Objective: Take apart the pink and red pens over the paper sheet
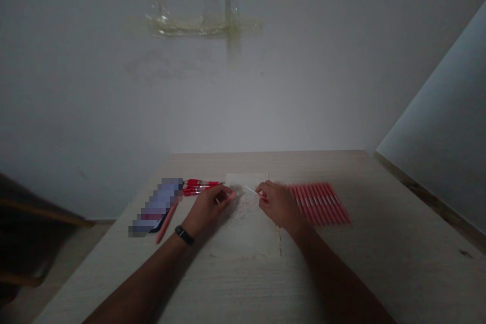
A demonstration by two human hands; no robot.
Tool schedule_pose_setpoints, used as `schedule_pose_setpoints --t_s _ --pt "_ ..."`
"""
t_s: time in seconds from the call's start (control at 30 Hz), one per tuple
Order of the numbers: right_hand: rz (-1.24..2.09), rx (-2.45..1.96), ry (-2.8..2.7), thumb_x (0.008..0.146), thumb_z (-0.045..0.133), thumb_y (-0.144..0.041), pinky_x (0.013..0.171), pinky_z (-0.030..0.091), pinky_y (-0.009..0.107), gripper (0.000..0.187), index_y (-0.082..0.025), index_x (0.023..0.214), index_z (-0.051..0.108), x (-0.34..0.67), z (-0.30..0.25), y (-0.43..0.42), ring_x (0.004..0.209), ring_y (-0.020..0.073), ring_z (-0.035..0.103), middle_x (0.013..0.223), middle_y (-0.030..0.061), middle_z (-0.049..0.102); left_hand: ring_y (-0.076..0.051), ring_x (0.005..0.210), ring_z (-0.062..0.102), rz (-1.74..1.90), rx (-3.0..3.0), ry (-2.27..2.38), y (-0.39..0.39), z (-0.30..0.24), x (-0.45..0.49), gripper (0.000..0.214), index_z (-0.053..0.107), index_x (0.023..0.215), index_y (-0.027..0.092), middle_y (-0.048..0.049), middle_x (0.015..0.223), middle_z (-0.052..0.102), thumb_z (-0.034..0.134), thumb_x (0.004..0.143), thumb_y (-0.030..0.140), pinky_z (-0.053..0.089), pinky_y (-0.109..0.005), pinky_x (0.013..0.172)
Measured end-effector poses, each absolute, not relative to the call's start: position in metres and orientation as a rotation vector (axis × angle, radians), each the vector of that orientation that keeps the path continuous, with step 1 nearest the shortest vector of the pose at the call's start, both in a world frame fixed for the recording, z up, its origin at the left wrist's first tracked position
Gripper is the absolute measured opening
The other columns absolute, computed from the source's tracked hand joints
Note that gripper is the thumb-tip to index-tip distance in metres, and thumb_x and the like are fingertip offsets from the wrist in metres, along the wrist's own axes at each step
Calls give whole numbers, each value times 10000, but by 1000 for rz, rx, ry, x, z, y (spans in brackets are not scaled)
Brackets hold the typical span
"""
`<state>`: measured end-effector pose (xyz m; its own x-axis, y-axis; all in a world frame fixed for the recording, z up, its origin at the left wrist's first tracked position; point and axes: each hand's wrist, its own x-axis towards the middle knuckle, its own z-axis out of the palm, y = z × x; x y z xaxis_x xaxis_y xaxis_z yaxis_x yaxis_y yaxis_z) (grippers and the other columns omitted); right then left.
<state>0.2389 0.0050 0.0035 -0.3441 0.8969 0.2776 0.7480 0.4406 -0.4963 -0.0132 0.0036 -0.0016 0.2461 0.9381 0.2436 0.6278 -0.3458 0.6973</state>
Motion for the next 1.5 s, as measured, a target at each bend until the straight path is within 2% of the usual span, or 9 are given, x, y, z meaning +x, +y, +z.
schedule_pose_setpoints --t_s 0.13,0.33,0.53,0.7,0.83,1.07,1.27,1.5 --pt "392 -1357 -2198 843 578 -121 764 454 275 242 -225 1038 677 238 3 5 826 175 637 950 33 701 -161 649 603 890 1991 1403 3 -3 -10 391 697 1019 146 -45 755 687 570 916 501 420 -263 594" --pt "403 -1301 -2234 838 598 -113 800 458 298 256 -221 1050 692 236 -1 6 861 189 635 961 44 711 -146 616 604 891 1933 1336 -1 -5 -8 334 685 1074 150 -29 731 679 622 881 415 421 -243 566" --pt "407 -1260 -2280 838 583 -96 828 455 318 266 -224 1042 697 233 -1 4 862 195 628 945 39 713 -123 516 551 809 1930 1301 -1 -8 -6 359 679 1044 150 5 603 631 597 898 468 369 -225 511" --pt "449 -1231 -2294 813 592 -61 834 452 305 293 -218 1039 692 232 0 3 886 192 637 971 39 712 -136 548 570 778 1967 1331 -1 -12 -4 328 698 1001 148 -18 651 659 604 889 441 372 -235 522" --pt "478 -1194 -2314 812 579 -43 851 455 302 295 -221 1012 702 232 1 3 912 193 641 971 34 714 -154 604 582 760 2010 1383 -1 -14 -6 350 701 1043 150 -34 711 665 596 898 451 400 -251 563" --pt "478 -1110 -2349 823 574 -38 890 444 318 277 -218 982 712 230 2 0 936 193 632 965 30 709 -194 853 608 860 2167 1308 -2 -9 -5 248 697 1084 193 -72 957 672 614 904 342 464 -296 754" --pt "443 -1020 -2411 847 593 -72 880 411 338 244 -238 991 699 225 4 -2 969 200 593 950 25 683 -174 792 606 755 2226 1224 -6 -4 0 139 725 918 198 -50 870 693 591 886 214 435 -271 727" --pt "378 -1068 -2350 812 641 -59 907 390 363 173 -210 896 638 223 6 -4 964 208 556 933 27 656 -168 720 600 685 2211 1235 -10 -1 1 148 729 893 189 -42 813 709 594 837 175 408 -247 649"
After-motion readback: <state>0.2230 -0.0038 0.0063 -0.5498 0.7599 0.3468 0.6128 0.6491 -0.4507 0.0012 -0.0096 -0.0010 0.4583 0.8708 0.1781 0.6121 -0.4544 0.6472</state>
